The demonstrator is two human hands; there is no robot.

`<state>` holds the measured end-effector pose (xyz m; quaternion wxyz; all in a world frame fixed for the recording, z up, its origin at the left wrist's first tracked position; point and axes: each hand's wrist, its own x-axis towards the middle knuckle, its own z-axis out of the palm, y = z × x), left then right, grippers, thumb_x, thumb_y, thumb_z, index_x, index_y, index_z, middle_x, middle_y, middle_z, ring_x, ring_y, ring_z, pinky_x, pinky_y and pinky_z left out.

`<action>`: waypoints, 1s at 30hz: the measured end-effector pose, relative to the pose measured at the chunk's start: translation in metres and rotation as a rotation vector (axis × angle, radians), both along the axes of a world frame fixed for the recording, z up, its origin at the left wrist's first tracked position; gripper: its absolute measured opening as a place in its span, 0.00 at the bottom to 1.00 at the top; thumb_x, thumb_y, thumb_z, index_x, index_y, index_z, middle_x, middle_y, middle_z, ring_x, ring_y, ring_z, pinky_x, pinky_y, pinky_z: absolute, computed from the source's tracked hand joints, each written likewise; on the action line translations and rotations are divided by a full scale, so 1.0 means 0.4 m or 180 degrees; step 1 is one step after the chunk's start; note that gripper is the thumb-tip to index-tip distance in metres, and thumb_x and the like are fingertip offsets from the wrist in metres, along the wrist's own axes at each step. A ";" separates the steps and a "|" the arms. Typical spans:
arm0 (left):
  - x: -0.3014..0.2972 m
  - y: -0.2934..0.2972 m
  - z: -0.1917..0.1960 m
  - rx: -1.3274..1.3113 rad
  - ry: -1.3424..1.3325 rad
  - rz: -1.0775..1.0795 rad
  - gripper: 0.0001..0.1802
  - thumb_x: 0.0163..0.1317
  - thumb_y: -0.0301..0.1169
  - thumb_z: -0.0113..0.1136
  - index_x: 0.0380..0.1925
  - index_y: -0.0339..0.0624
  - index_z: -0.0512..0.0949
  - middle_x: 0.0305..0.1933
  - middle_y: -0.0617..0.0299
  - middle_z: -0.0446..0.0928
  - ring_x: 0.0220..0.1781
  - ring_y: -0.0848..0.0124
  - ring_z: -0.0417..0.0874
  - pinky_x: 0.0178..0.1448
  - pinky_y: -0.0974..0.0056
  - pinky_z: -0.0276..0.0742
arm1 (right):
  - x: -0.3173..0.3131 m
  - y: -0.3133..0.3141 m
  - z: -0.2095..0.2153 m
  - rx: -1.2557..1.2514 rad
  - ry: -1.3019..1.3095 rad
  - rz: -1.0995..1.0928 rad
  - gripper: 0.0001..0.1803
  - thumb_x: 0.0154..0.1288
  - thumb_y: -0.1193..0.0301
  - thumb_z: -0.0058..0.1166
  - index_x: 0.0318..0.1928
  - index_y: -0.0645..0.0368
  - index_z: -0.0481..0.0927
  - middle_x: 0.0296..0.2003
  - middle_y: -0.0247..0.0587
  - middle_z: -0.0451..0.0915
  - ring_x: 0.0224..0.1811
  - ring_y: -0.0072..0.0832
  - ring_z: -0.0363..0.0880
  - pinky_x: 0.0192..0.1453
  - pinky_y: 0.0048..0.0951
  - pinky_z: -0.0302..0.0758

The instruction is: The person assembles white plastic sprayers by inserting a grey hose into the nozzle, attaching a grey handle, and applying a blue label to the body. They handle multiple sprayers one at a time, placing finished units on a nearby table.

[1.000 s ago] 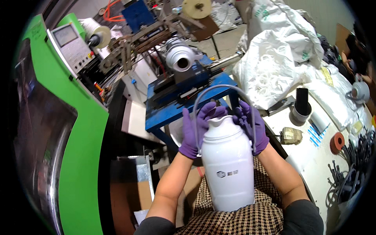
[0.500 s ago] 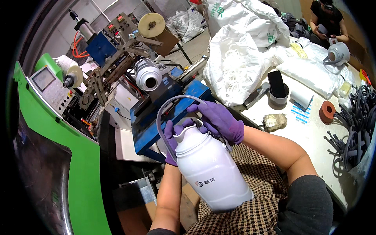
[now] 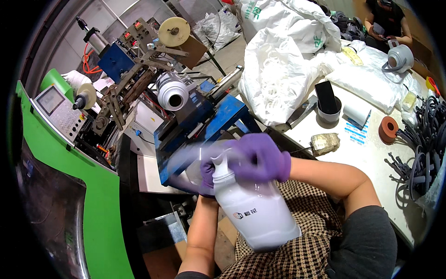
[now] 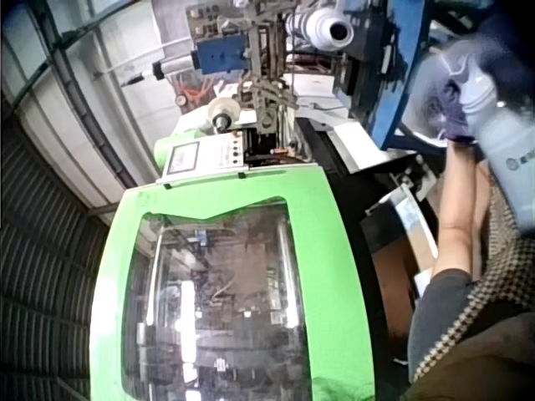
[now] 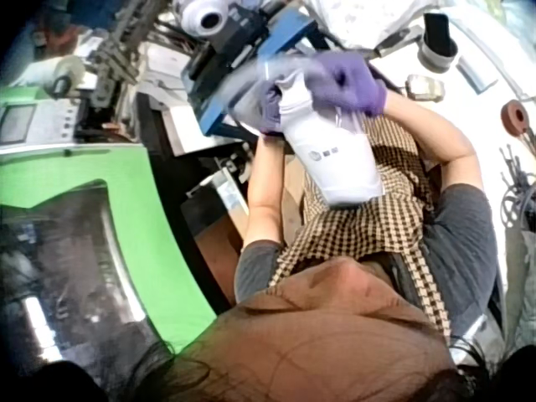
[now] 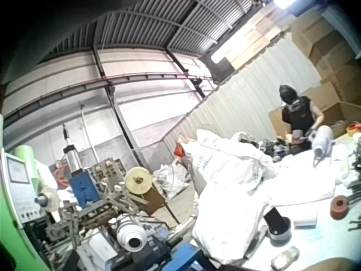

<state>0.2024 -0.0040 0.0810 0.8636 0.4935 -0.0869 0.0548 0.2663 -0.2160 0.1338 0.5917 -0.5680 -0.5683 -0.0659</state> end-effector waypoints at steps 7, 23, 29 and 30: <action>0.026 -0.022 -0.006 0.0760 -0.0567 0.0134 0.18 0.76 0.40 0.46 0.31 0.38 0.70 0.58 0.39 0.78 0.53 0.53 0.83 0.60 0.53 0.80 | -0.056 0.016 -0.012 0.0537 0.0624 -0.0542 0.07 0.64 0.67 0.64 0.31 0.55 0.82 0.23 0.27 0.76 0.24 0.19 0.74 0.37 0.27 0.74; 0.133 -0.056 -0.112 -0.0166 0.0350 0.0509 0.16 0.79 0.40 0.47 0.42 0.41 0.80 0.40 0.58 0.83 0.44 0.68 0.82 0.53 0.63 0.80 | 0.133 -0.022 -0.162 0.0614 0.3479 0.2246 0.30 0.83 0.49 0.38 0.64 0.61 0.77 0.59 0.45 0.81 0.62 0.34 0.79 0.71 0.34 0.70; -0.010 -0.119 -0.266 0.0209 0.0465 0.1263 0.12 0.74 0.30 0.49 0.53 0.39 0.75 0.51 0.55 0.77 0.51 0.60 0.80 0.61 0.57 0.79 | 0.300 -0.244 -0.348 -0.0228 0.2595 0.0169 0.32 0.74 0.68 0.54 0.74 0.61 0.64 0.56 0.35 0.77 0.54 0.22 0.76 0.61 0.24 0.73; -0.059 -0.126 -0.276 -0.0960 0.0742 0.1026 0.12 0.72 0.25 0.52 0.53 0.41 0.75 0.51 0.55 0.74 0.50 0.59 0.78 0.59 0.56 0.79 | 0.425 -0.380 -0.513 0.0359 0.1531 -0.0224 0.34 0.71 0.70 0.56 0.75 0.59 0.64 0.56 0.36 0.77 0.56 0.24 0.77 0.63 0.24 0.73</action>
